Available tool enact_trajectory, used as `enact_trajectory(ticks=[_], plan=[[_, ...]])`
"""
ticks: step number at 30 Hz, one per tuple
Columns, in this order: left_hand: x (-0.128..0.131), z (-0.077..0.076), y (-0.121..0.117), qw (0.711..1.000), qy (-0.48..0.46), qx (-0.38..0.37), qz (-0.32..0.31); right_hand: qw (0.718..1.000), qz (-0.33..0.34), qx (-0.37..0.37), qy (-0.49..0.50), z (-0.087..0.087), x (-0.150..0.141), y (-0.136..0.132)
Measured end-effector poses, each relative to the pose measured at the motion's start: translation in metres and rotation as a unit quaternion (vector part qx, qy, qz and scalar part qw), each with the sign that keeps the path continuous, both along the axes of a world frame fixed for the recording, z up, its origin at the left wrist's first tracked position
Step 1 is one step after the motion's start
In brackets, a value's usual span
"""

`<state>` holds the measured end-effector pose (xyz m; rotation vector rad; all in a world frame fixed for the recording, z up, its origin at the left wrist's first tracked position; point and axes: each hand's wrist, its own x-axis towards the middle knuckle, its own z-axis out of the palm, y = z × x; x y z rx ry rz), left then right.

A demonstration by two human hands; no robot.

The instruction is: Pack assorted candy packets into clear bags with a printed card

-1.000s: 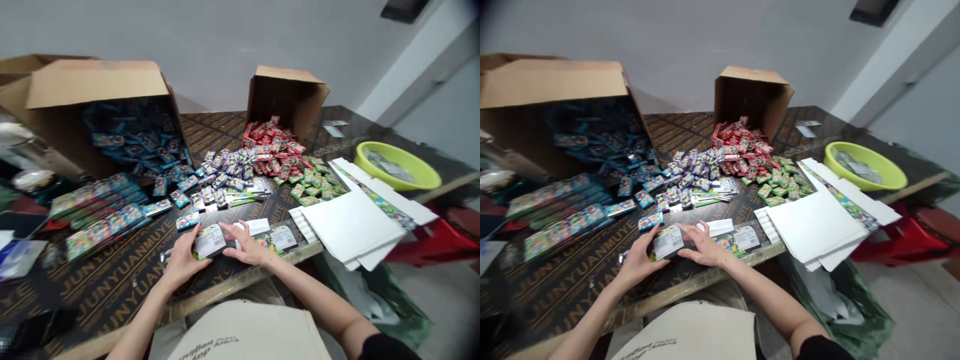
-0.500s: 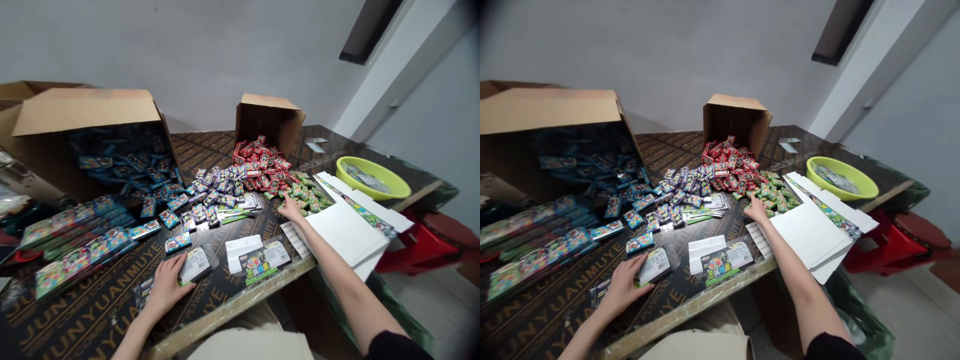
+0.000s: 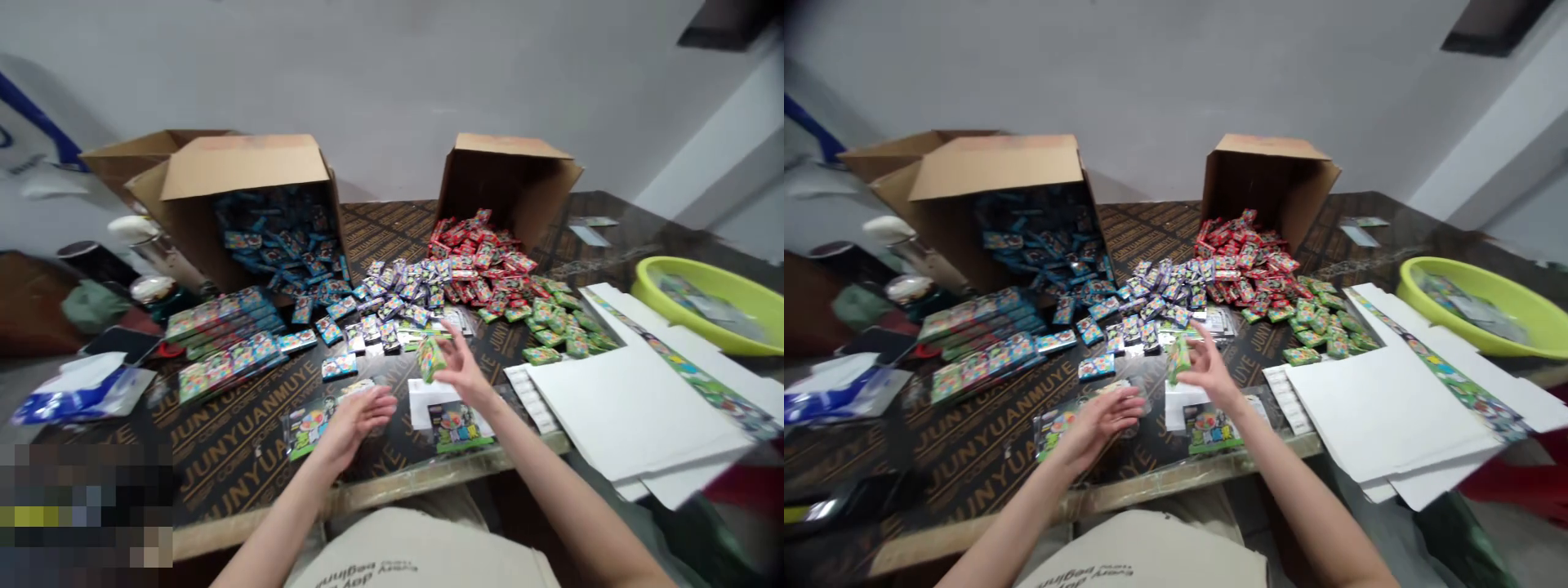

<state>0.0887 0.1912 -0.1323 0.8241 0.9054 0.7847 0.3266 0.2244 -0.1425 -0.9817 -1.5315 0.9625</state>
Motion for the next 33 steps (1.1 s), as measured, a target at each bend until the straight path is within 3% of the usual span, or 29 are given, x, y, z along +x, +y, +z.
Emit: enact_trajectory(ticks=[2, 4, 6, 9, 12, 14, 16, 19, 20, 22, 24, 29, 31, 33], plan=[[0.012, 0.001, -0.001, 0.99, -0.11, -0.088, -0.018, 0.994, 0.086, -0.013, 0.065, -0.004, -0.043, -0.021], [0.014, -0.002, 0.0, 0.988, -0.125, -0.092, 0.015, 0.993, 0.111, -0.009, 0.023, -0.005, -0.066, -0.037], [0.01, -0.007, 0.001, 0.996, -0.06, -0.031, 0.052, 0.992, 0.094, 0.026, -0.076, -0.003, -0.071, -0.043], [0.001, -0.014, 0.003, 0.997, 0.033, 0.038, 0.054, 0.969, 0.065, 0.099, -0.218, 0.001, -0.066, -0.042], [-0.007, -0.018, 0.006, 0.994, 0.075, 0.066, 0.054, 0.944, 0.056, 0.15, -0.289, 0.002, -0.063, -0.038], [-0.015, -0.021, 0.01, 0.981, 0.133, 0.127, 0.059, 0.935, 0.018, 0.16, -0.316, -0.001, -0.06, -0.034], [-0.027, -0.026, 0.016, 0.93, 0.267, 0.248, 0.043, 0.925, -0.038, 0.157, -0.343, -0.007, -0.055, -0.028], [-0.046, -0.036, 0.024, 0.777, 0.483, 0.402, -0.051, 0.908, -0.08, 0.143, -0.387, -0.02, -0.047, -0.02], [-0.051, -0.04, 0.026, 0.744, 0.517, 0.416, -0.079, 0.904, -0.076, 0.137, -0.397, -0.024, -0.045, -0.018], [-0.057, -0.045, 0.027, 0.718, 0.538, 0.43, -0.101, 0.907, -0.043, 0.122, -0.4, -0.03, -0.045, -0.016], [-0.06, -0.047, 0.026, 0.724, 0.519, 0.444, -0.096, 0.922, 0.011, 0.103, -0.374, -0.03, -0.047, -0.016], [-0.062, -0.033, 0.016, 0.778, 0.432, 0.446, -0.091, 0.956, 0.154, 0.055, -0.243, -0.01, -0.052, -0.015], [-0.059, -0.026, 0.014, 0.804, 0.413, 0.427, -0.024, 0.974, 0.158, 0.029, -0.158, -0.001, -0.056, -0.01], [-0.051, -0.022, 0.015, 0.841, 0.367, 0.389, 0.088, 0.993, 0.114, -0.02, -0.029, 0.007, -0.065, -0.005]])
